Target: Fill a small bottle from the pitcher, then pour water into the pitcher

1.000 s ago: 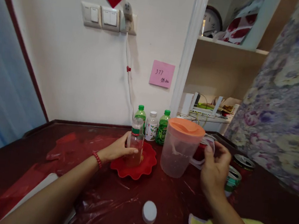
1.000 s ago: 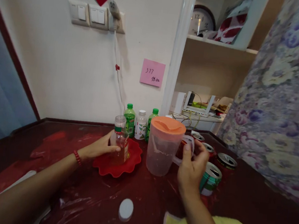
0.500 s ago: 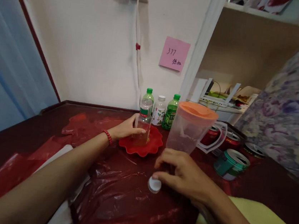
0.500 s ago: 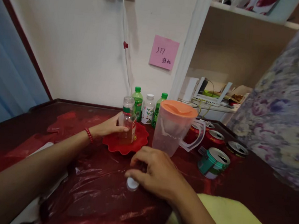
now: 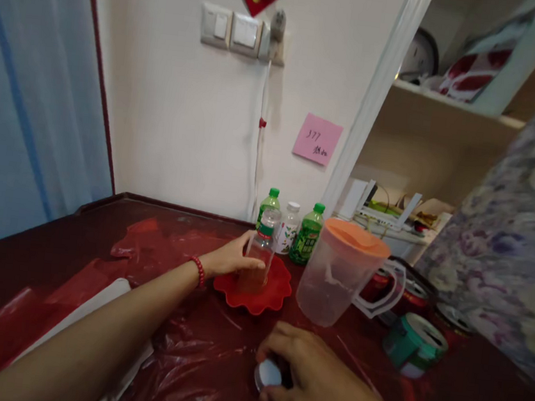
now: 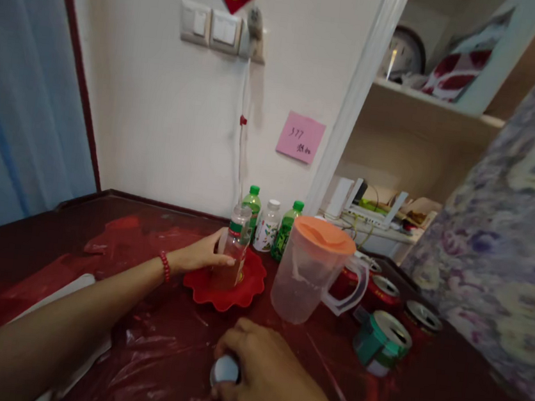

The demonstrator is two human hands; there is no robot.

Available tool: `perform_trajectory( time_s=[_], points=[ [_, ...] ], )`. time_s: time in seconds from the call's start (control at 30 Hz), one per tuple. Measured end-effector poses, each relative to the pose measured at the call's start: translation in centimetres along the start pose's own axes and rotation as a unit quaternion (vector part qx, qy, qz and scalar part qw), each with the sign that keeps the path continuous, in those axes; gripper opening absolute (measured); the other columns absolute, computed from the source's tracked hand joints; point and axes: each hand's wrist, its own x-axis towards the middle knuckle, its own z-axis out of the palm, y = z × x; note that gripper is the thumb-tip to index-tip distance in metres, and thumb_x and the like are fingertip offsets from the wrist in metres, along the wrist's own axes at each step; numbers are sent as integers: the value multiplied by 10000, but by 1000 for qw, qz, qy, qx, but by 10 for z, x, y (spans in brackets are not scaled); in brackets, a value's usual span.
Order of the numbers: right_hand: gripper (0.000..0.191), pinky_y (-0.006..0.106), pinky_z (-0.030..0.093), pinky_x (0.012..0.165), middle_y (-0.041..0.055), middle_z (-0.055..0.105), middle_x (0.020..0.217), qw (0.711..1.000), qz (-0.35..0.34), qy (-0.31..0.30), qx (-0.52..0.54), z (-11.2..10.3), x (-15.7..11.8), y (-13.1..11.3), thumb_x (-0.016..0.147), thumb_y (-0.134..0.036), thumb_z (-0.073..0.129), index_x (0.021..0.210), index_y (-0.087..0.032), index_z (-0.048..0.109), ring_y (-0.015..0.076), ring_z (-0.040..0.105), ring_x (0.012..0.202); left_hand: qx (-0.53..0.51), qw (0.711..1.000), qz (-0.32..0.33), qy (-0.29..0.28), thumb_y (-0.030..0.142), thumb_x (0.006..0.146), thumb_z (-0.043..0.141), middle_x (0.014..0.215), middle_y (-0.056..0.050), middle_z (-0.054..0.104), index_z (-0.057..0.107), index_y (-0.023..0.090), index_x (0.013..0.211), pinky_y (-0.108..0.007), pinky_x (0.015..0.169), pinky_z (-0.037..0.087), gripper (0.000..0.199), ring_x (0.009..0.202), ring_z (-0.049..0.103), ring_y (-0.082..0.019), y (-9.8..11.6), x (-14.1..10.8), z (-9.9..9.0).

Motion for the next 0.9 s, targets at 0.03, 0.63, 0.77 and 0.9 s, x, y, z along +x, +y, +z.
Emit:
perform_trajectory(
  time_s=[0.03,0.63,0.77,0.9],
  points=[
    [311,229,342,639,-48,597,925,1000,-10,11,23,0,1,-1,654,-90,757,901,-254,660,131,545,775,-5,1000,2,0,444,727,822,1293,-117,613,467,188,1326,-489,1038,436,741,1187,581,-317,-1,-1,0],
    [327,391,490,928,90,636,1195,925,-185,317,-97,-108,87,-38,939,-364,542,1200,-224,680,241,590,1105,-25,998,48,11,407,682,861,1316,-98,620,492,214,1316,-490,1095,399,758,1258,552,-333,-2,-8,0],
    [330,403,490,930,90,657,1160,932,-176,292,-125,-110,115,-34,908,-309,538,1174,-218,711,239,617,1062,-15,998,53,17,409,676,857,1292,-107,627,503,201,1296,-485,1083,410,744,1234,562,-338,-3,-7,1],
    [323,405,484,932,97,657,1150,937,-159,272,-149,-111,125,-30,890,-255,554,1158,-211,728,242,625,1049,-14,998,50,18,408,673,853,1282,-117,631,510,189,1295,-491,1060,427,743,1213,573,-349,-4,-7,2]
  ],
)
